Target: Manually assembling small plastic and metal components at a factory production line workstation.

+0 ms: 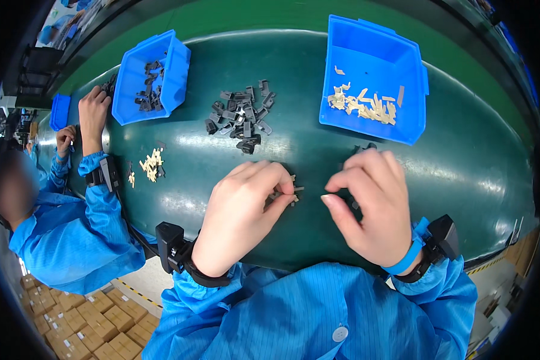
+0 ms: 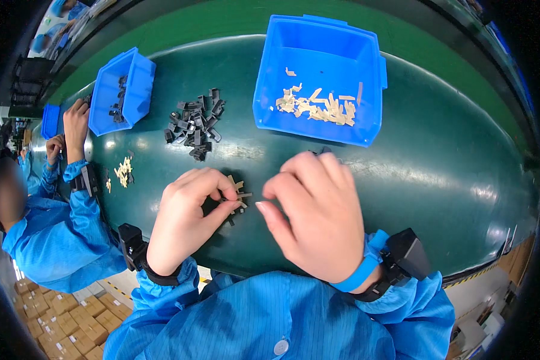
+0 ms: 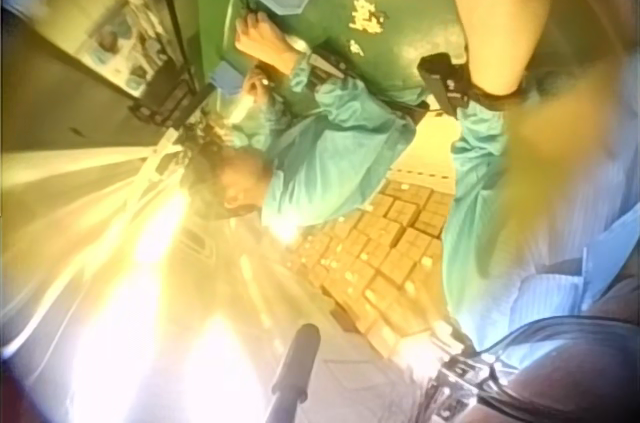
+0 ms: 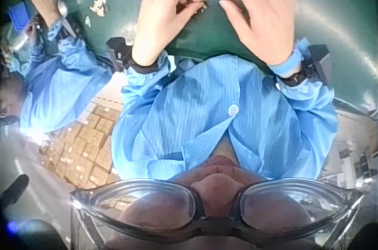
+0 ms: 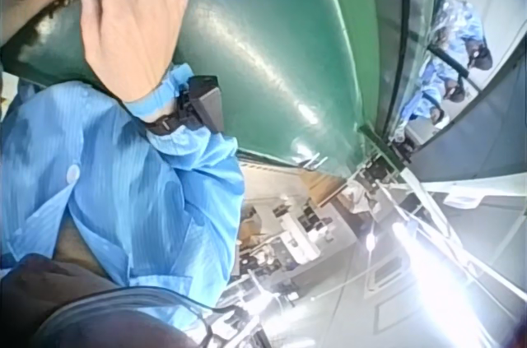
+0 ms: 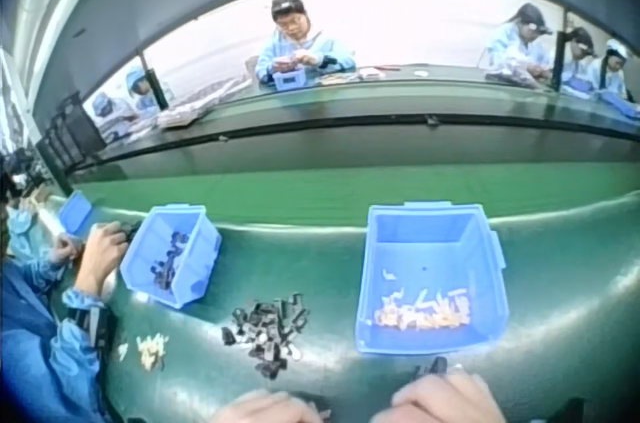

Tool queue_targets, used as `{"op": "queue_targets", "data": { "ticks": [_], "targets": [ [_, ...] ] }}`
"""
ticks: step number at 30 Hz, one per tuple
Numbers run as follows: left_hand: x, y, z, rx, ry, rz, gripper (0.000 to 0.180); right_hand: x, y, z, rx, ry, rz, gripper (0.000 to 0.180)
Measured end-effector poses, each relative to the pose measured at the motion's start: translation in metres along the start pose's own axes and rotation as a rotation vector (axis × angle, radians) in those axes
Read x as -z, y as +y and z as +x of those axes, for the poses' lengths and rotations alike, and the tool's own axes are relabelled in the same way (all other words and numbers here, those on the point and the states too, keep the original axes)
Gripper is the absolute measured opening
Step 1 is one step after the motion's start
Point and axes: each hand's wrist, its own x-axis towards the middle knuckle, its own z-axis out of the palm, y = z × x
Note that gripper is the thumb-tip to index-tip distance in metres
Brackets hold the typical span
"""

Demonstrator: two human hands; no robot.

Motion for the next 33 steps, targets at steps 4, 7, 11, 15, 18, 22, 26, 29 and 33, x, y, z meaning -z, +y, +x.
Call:
{"op": "queue_targets", "data": {
  "ticks": [4,7,11,15,18,22,26,29,33],
  "targets": [
    [0.005,0.011,0.000,0.052,-0.026,-0.127,0.016,-0.009,-0.005,0.005,-0.006,-0.063,0.054,0.019],
    [0.004,0.013,0.000,0.042,0.002,-0.222,0.020,-0.011,-0.004,0.004,0.015,-0.078,0.060,0.017],
    [0.002,0.012,0.000,0.024,-0.004,-0.256,0.025,-0.019,-0.001,0.002,0.059,-0.042,0.028,0.015],
    [0.006,0.011,0.000,0.054,0.006,-0.211,0.027,-0.023,0.001,0.002,0.060,-0.054,0.017,0.016],
    [0.006,0.004,-0.004,0.074,0.048,-0.190,0.029,-0.025,0.001,0.004,0.064,-0.035,0.034,0.016],
    [0.010,0.005,-0.005,0.092,0.041,-0.188,0.030,-0.023,-0.007,0.007,0.008,0.000,0.032,0.016],
    [0.009,0.007,-0.003,0.068,0.036,-0.196,0.030,-0.030,-0.006,0.007,0.059,0.003,0.040,0.016],
    [0.011,0.005,-0.003,0.108,0.027,-0.232,0.029,-0.030,-0.006,0.008,0.079,0.013,0.028,0.016],
    [0.013,0.002,-0.006,0.169,0.030,-0.342,0.028,-0.029,-0.005,0.007,0.059,0.014,0.059,0.015]
  ]
}}
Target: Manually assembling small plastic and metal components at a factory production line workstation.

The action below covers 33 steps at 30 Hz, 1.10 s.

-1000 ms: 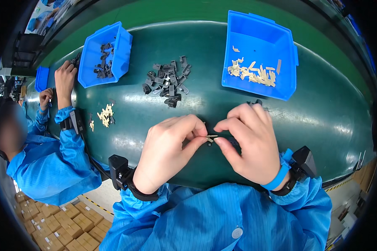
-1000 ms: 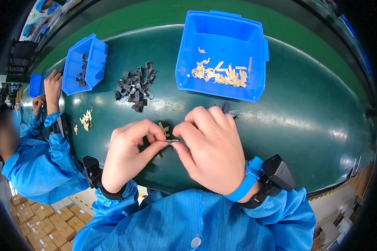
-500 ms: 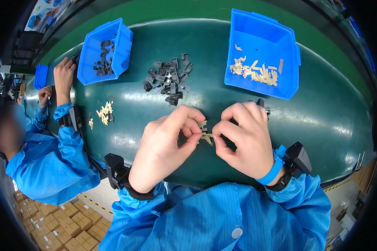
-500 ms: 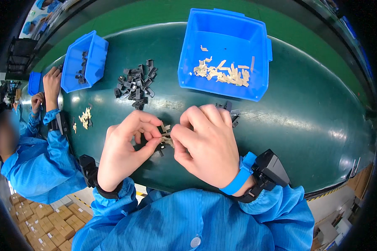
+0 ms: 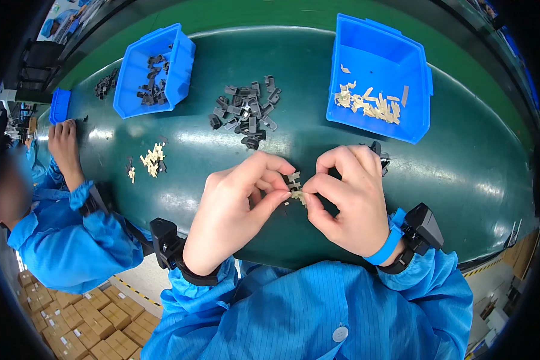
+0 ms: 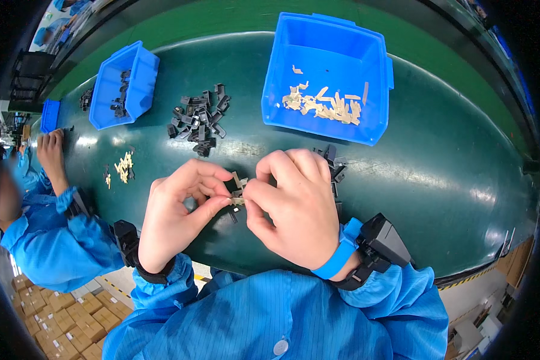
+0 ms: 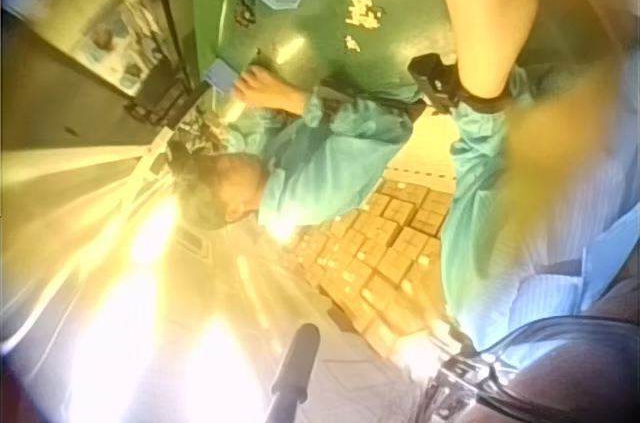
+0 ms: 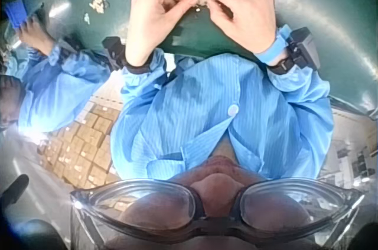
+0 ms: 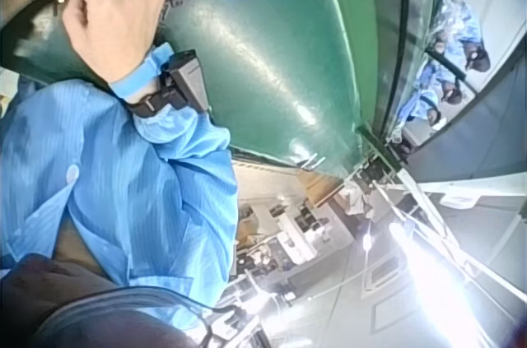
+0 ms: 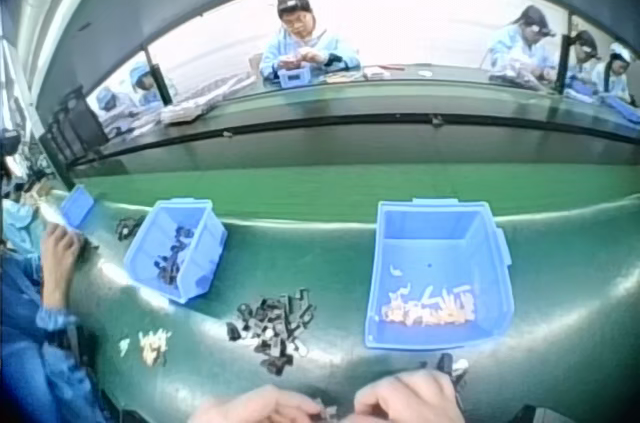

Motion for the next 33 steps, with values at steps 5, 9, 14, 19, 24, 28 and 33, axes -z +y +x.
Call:
{"op": "queue_targets", "data": {
  "ticks": [5,9,14,19,24,28,33],
  "targets": [
    [0.002,-0.004,-0.002,0.013,-0.018,0.013,0.028,0.000,0.003,-0.001,-0.009,0.031,0.047,0.015],
    [0.002,0.000,-0.002,0.024,0.071,0.104,0.027,0.003,0.005,-0.003,-0.071,0.033,0.126,0.014],
    [-0.005,0.009,-0.007,-0.085,0.076,0.025,0.021,0.007,0.005,-0.005,-0.128,0.051,0.229,0.012],
    [-0.020,0.007,-0.008,0.025,0.075,-0.172,0.009,0.012,0.005,-0.005,-0.147,0.042,0.290,0.011],
    [-0.021,0.010,-0.007,0.049,0.045,-0.258,0.004,0.021,0.005,-0.003,-0.135,-0.003,0.327,0.014],
    [-0.019,0.025,-0.003,0.076,-0.038,-0.139,0.004,0.028,0.010,-0.001,-0.131,-0.016,0.359,0.016],
    [-0.026,0.027,-0.002,0.091,-0.015,-0.139,0.007,0.037,0.015,-0.001,-0.104,-0.051,0.285,0.017]
  ]
}}
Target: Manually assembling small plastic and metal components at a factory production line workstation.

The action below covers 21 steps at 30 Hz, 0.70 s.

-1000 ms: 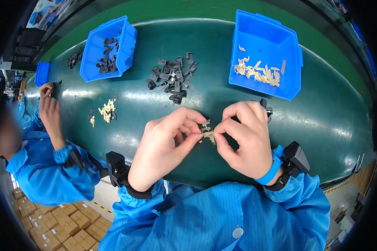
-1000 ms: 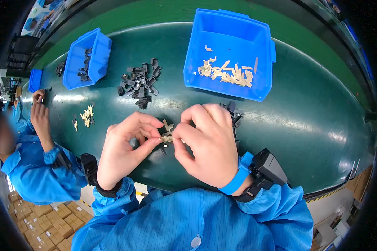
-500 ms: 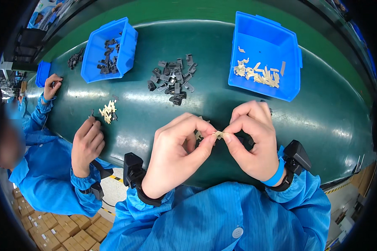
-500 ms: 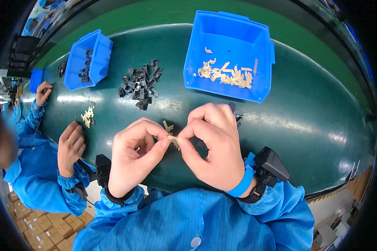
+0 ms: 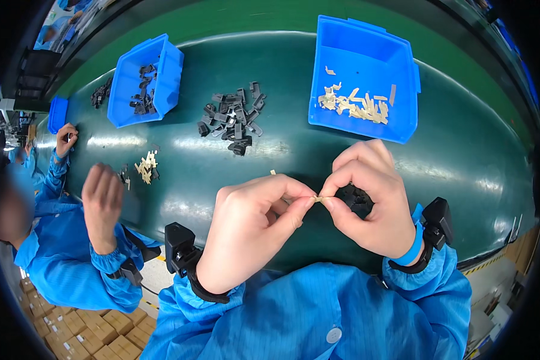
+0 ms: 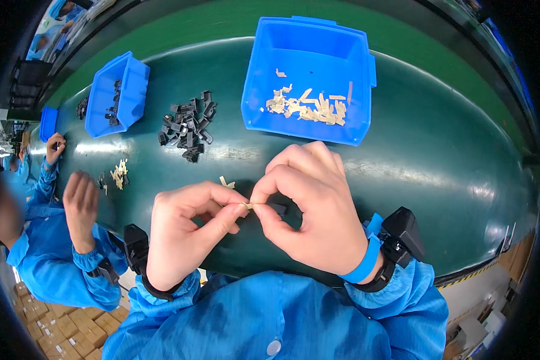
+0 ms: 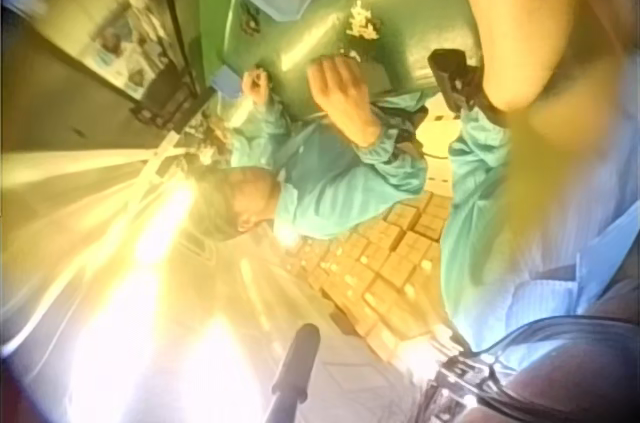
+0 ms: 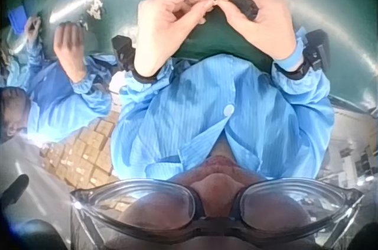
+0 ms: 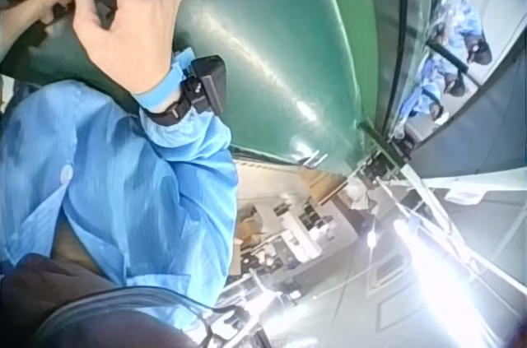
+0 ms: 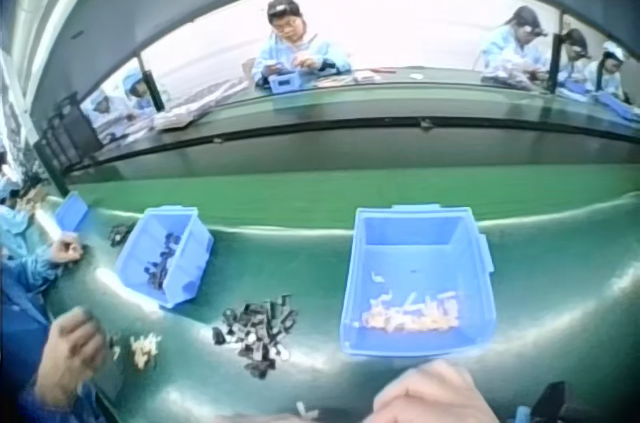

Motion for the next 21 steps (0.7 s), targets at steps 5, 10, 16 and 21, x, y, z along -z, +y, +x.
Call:
{"op": "queue_targets", "data": {
  "ticks": [5,10,16,21],
  "targets": [
    [-0.004,0.003,0.001,-0.058,0.027,0.003,0.009,0.008,-0.001,0.000,-0.019,-0.042,0.029,0.014],
    [-0.009,0.015,-0.001,0.027,0.085,-0.186,0.010,0.009,-0.001,-0.001,-0.101,-0.021,0.252,0.015],
    [-0.025,0.008,-0.003,-0.187,0.178,-0.242,0.008,0.007,-0.001,-0.005,-0.135,0.051,0.399,0.012],
    [-0.025,0.014,-0.005,-0.221,0.138,-0.139,0.007,0.009,0.000,-0.006,-0.057,0.085,0.215,0.010]
  ]
}}
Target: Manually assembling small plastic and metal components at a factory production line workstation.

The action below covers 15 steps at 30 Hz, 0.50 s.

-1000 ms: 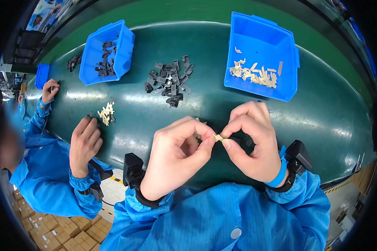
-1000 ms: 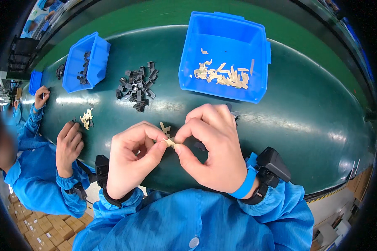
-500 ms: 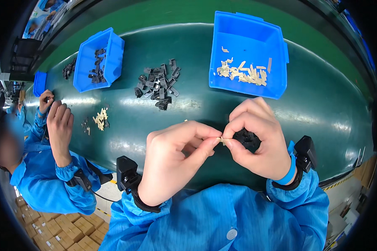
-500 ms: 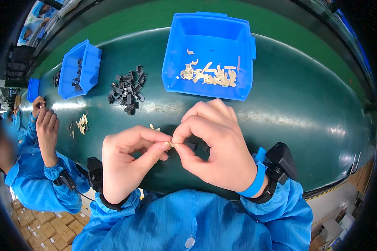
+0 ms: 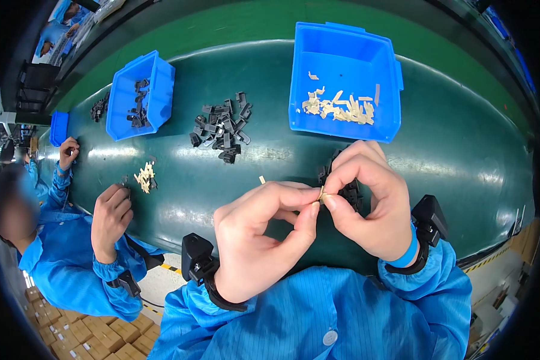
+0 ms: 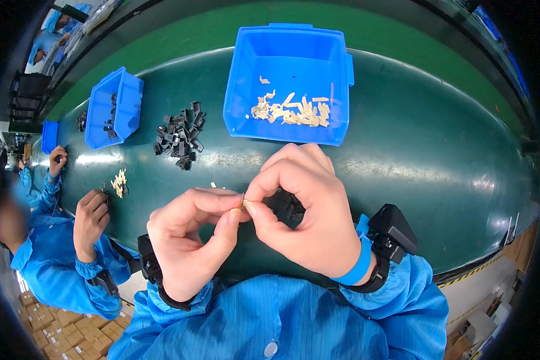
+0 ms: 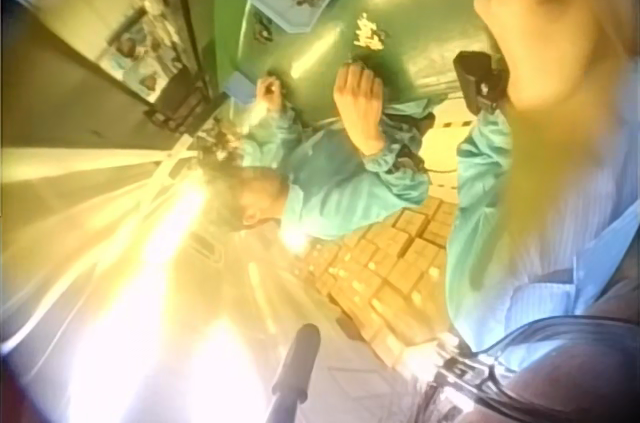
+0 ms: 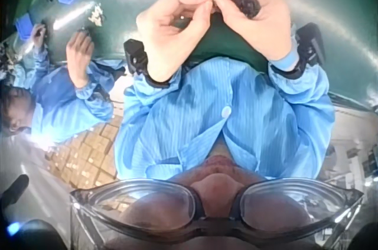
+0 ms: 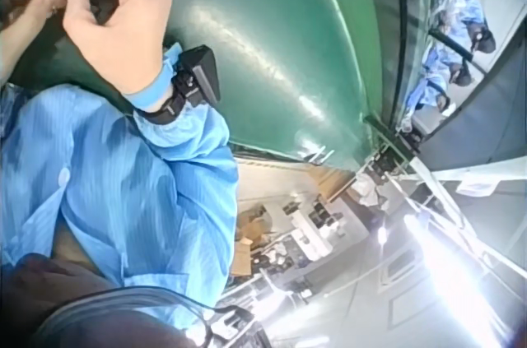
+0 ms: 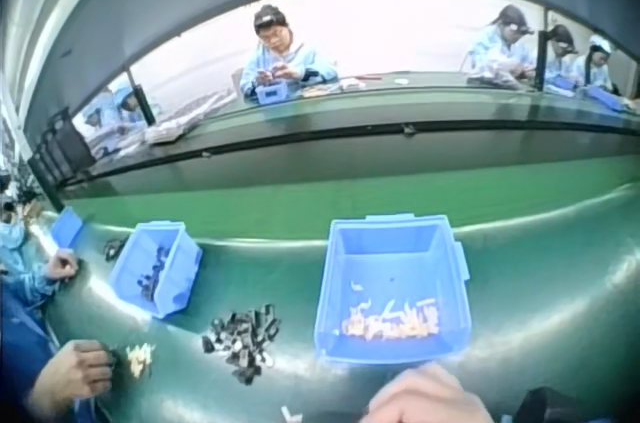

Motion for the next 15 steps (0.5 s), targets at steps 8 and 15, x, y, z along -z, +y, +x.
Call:
{"op": "queue_targets", "data": {
  "ticks": [8,15],
  "targets": [
    [-0.001,-0.008,0.002,-0.054,0.072,0.097,0.012,-0.002,-0.001,0.001,0.066,0.007,-0.130,0.014],
    [0.005,0.000,0.012,-0.001,-0.014,0.088,0.010,0.003,-0.003,0.004,0.046,0.015,0.027,0.017]
  ]
}}
